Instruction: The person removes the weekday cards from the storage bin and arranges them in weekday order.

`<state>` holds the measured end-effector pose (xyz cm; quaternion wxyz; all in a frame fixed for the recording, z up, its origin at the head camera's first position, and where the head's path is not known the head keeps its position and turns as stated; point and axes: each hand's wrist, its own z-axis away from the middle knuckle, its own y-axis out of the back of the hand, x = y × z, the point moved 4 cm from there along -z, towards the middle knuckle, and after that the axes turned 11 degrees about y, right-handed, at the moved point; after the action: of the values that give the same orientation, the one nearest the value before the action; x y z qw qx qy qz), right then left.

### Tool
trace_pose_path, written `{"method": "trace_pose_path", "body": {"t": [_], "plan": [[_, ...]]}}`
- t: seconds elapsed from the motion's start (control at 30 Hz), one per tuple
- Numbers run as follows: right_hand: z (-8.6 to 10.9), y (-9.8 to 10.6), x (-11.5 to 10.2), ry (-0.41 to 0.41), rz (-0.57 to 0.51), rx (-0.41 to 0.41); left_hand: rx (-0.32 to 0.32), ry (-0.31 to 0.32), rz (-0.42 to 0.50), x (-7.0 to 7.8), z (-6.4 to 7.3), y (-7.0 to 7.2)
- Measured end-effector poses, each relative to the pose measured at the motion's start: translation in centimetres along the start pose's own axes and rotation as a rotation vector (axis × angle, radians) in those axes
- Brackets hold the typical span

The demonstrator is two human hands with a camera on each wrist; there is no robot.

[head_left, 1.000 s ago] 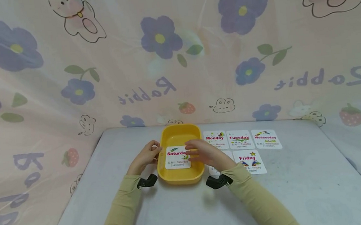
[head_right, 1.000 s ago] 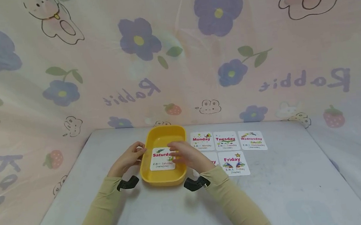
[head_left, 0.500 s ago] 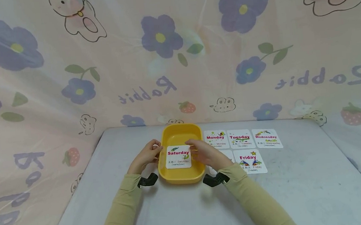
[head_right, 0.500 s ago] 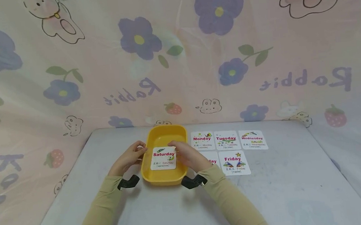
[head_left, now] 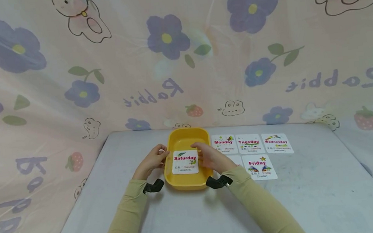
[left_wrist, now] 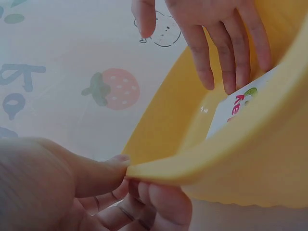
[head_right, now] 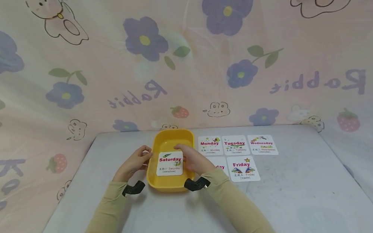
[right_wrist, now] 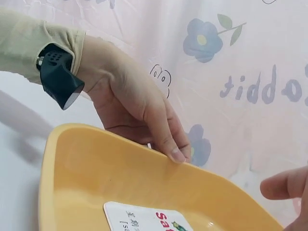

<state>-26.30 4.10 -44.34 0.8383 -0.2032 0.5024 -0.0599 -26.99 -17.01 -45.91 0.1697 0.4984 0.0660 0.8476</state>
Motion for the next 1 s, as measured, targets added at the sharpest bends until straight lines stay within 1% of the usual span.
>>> {"method": "trace_pose_path", "body": {"t": [0.1,0.2,0.3,0.43,0.5,0.6,0.7,0.8,0.9,1.0], "plan": [[-0.3,-0.1,0.1,-0.006,-0.009,-0.001,-0.004,-0.004,-0.002,0.0,0.1,0.0],[-0.4,-0.1,0.2,-0.010,0.004,0.002,-0.004,-0.015,-0.007,0.1,0.2,0.0],[-0.6,-0.1,0.3,-0.010,0.029,0.009,-0.006,-0.021,-0.006,0.3,0.3,0.1],[-0.6,-0.2,0.3,0.002,0.070,0.018,0.000,-0.009,-0.003,0.3,0.3,0.0],[-0.4,-0.3,0.3,0.011,0.094,0.004,0.002,0.000,-0.001,0.3,0.3,0.0],[0.0,-0.4,0.0,0.032,0.138,-0.044,0.002,-0.001,-0.008,0.3,0.3,-0.1],[0.4,-0.4,-0.3,0.069,0.229,-0.111,0.003,0.004,-0.004,0.2,0.3,-0.2],[0.8,-0.2,-0.7,0.107,0.345,-0.150,0.003,0.010,0.002,0.2,0.3,-0.2],[1.0,0.2,-1.1,0.158,0.513,-0.145,0.007,0.010,-0.003,0.3,0.4,-0.2],[1.0,0.0,-1.6,0.254,0.671,-0.135,0.020,0.015,-0.014,0.3,0.4,-0.2]]}}
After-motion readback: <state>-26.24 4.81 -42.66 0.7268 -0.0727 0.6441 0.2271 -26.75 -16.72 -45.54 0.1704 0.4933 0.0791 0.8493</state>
